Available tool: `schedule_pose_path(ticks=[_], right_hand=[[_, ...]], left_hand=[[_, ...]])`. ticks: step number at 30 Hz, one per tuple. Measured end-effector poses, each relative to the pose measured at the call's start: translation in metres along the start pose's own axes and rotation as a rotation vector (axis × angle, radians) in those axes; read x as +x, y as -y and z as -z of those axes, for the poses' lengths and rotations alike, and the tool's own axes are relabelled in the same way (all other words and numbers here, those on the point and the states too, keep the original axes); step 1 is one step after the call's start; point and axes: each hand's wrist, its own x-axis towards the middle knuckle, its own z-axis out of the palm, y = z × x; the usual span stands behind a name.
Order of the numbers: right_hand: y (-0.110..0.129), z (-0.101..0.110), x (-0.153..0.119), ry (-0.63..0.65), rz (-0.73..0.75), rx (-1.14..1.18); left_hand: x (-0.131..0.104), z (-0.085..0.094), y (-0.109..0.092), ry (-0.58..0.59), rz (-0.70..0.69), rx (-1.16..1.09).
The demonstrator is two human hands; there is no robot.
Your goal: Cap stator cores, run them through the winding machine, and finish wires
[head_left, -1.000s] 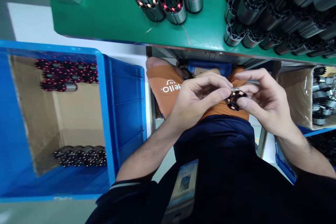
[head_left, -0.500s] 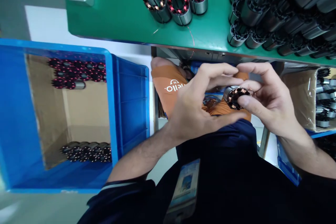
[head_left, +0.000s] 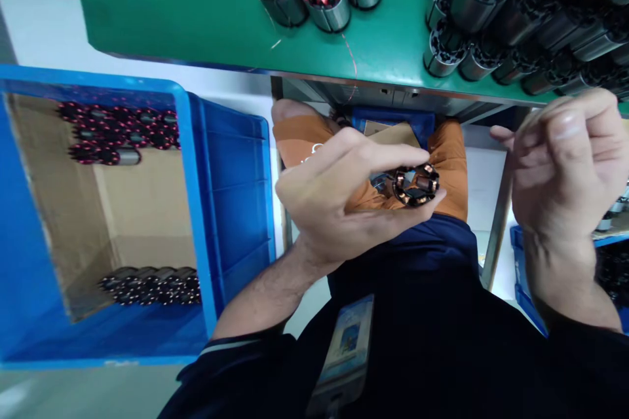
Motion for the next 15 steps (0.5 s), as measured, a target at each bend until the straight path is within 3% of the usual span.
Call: schedule_pose_path(ticks=[3,6,9,13,15], right_hand=[[-0.003,-0.007,-0.013,0.138,0.027,-0.040],[-0.007,-0.015,-0.023,0.267,0.094,-0.057],[-0.010,-0.014,-0.024,0.239,0.149,-0.088],[-0.006,-0.005,-0.015,0.198,0.137,-0.151],[-0.003,-0.005,-0.013,0.182,0.135,-0.155]], left_hand=[[-0.001,0.000,-0.002,-0.076,-0.123,0.138],[-0.001,0.001,-0.005,-0.049,-0.192,0.154],[0.002,0.000,-0.005,-0.036,-0.197,0.171],[0.004,-0.005,-0.005,0.032,-0.087,0.203],[0.005,-0.007,-0.007,0.064,-0.115,0.209]])
